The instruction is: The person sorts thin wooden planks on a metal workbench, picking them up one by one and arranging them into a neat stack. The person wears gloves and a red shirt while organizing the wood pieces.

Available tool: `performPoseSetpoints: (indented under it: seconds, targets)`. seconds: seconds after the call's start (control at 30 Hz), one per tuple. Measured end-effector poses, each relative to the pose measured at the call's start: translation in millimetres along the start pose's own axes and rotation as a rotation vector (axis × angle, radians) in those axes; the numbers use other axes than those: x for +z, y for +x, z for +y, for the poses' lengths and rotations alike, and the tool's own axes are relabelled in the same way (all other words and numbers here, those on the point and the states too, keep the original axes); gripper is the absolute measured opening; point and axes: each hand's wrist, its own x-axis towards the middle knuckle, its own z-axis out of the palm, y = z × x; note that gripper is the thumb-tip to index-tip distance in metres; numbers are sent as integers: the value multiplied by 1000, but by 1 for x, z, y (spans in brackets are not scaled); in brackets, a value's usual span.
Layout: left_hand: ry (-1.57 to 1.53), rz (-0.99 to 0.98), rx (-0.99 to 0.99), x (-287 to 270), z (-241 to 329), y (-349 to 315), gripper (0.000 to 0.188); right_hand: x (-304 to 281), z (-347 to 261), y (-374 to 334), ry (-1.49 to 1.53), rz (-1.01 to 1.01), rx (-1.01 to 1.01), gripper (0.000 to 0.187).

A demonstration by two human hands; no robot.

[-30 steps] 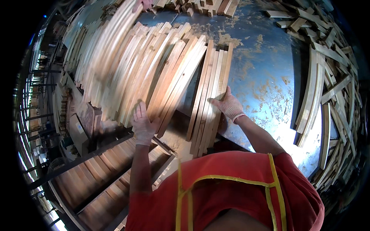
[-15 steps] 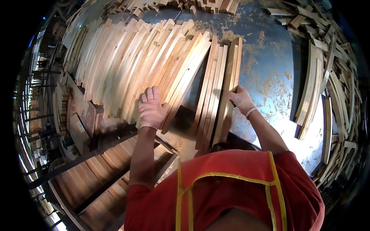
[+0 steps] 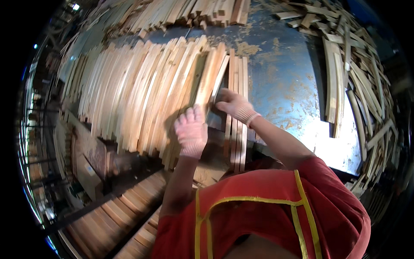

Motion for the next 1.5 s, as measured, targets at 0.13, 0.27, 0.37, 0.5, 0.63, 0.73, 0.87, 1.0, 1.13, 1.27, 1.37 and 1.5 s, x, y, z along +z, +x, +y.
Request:
performPoseSetpoints:
  seconds: [0.13,0.27,0.37,0.5,0.63,0.73,0.87,1.0,1.13,1.27,1.37,1.5]
  targets:
    - [0,92,55,8,2,-5,79,-48,87,-17,-2,102,201,84]
    - [52,54,131,30,6,2,83,-10,69,-35,20,-104,101,84]
    - [16,-20,51,29,4,-7,91,-11,38,-37,7,-382,100,73]
    - [73,-14,-28,41,6,-11,87,-142,83,-19,-103,-132,-111,65]
    - [102,-21,-102,-11,43,10,82,-356,246,-10,-627,754,138,58]
    - [-18,131,48,11,79,-2,76,-451,309,-43,-209,735,486,78]
    - [-227,-30,138,15,211,-6,78,-431,369,-43,29,755,435,79]
    - [-472,-284,279,26,273,-6,80,-345,321,-73,130,714,198,79]
    - [-629,-292,242,0,259,3,80,-258,231,-110,528,684,137,89]
    - [-1327,-648,-6,-30,234,13,80,-162,193,-107,1074,461,24,59]
    - [-1899,-758,-295,13,218,-16,64,-100,143,-97,1405,-16,120,30]
    - [-1406,-569,-351,-6,164,-62,61,-59,135,-85,454,-83,259,63]
